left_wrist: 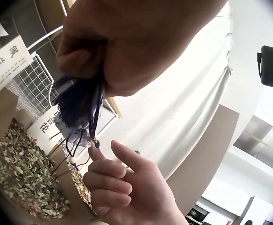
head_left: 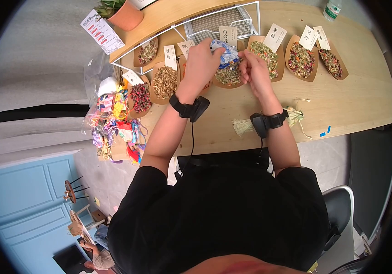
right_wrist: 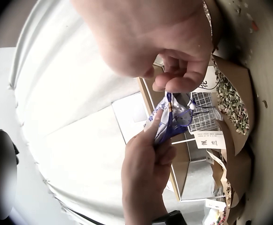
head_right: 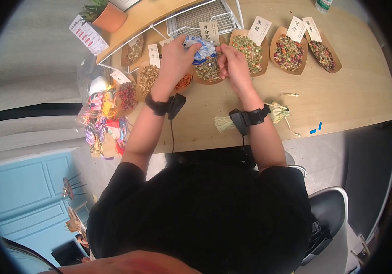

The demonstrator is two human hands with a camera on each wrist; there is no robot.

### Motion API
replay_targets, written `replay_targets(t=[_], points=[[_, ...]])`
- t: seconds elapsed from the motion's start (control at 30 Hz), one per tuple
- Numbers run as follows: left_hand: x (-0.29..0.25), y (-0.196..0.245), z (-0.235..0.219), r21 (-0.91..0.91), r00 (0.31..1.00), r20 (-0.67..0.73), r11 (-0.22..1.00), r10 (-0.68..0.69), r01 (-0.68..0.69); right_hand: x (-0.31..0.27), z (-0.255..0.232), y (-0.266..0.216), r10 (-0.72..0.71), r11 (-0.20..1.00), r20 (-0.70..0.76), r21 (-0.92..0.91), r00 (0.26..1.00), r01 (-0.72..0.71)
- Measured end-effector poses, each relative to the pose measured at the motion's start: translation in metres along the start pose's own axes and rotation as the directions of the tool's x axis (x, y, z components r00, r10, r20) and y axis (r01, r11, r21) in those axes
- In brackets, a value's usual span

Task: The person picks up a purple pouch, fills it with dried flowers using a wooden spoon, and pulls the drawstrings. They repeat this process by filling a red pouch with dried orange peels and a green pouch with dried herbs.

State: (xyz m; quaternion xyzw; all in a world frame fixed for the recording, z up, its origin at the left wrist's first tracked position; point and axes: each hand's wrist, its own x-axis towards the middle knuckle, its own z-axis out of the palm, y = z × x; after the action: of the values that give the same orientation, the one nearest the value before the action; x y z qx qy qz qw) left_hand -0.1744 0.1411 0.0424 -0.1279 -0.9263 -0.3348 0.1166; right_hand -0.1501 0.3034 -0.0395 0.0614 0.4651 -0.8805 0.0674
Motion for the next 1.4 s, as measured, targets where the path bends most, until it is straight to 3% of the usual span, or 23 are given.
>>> replay_targets(t=[0.1,0.2,0.3,0.4,0.5,0.7,0.8,0.9,1.0,1.1,1.2,1.4], points=[[0.004,-0.011,0.005,0.100,0.999,0.007,0.994,0.042,-0.043,-0.001,0.002,-0.004,-0.044,0.999,-0.050,0.017,0.998,0.045],[0.005,-0.012,0.007,0.059,0.999,0.039,0.998,0.000,-0.003,-0.002,0.003,-0.005,-0.067,0.997,-0.075,0.034,0.995,0.069],[0.003,-0.008,0.009,-0.092,0.998,-0.022,0.994,0.051,-0.053,-0.002,0.001,-0.004,-0.083,0.996,-0.066,0.032,0.994,0.085],[0.004,0.001,0.001,0.051,0.997,0.068,0.998,-0.024,0.021,-0.002,0.002,-0.004,-0.093,0.995,-0.064,0.025,0.994,0.094],[0.003,-0.008,0.009,0.001,1.000,0.016,1.000,0.017,-0.017,-0.003,0.003,-0.004,-0.097,0.995,-0.068,0.027,0.993,0.099],[0.005,-0.013,0.011,0.023,0.997,0.065,0.999,-0.042,0.040,-0.002,0.002,-0.002,-0.116,0.993,-0.064,0.012,0.991,0.117],[0.002,-0.005,0.005,-0.073,0.999,0.049,0.997,-0.002,0.005,-0.002,0.002,-0.003,-0.121,0.993,-0.059,0.010,0.991,0.121],[0.002,-0.001,0.002,0.004,0.994,0.100,0.999,-0.043,0.043,-0.002,0.002,-0.003,-0.122,0.992,-0.059,0.006,0.991,0.123],[0.000,-0.010,0.010,0.005,1.000,0.015,1.000,0.024,-0.024,-0.002,0.002,-0.002,-0.123,0.992,-0.062,0.000,0.990,0.124],[0.003,-0.017,0.012,0.017,0.999,0.048,1.000,-0.022,0.021,-0.002,0.002,-0.002,-0.125,0.992,-0.061,-0.004,0.990,0.125],[0.004,-0.016,0.012,-0.097,0.999,0.036,0.995,-0.035,0.038,-0.002,0.002,-0.002,-0.126,0.992,-0.060,-0.009,0.990,0.126],[0.001,-0.007,0.004,-0.042,0.996,0.081,0.998,-0.037,0.041,-0.002,0.002,-0.002,-0.125,0.992,-0.056,-0.007,0.991,0.125]])
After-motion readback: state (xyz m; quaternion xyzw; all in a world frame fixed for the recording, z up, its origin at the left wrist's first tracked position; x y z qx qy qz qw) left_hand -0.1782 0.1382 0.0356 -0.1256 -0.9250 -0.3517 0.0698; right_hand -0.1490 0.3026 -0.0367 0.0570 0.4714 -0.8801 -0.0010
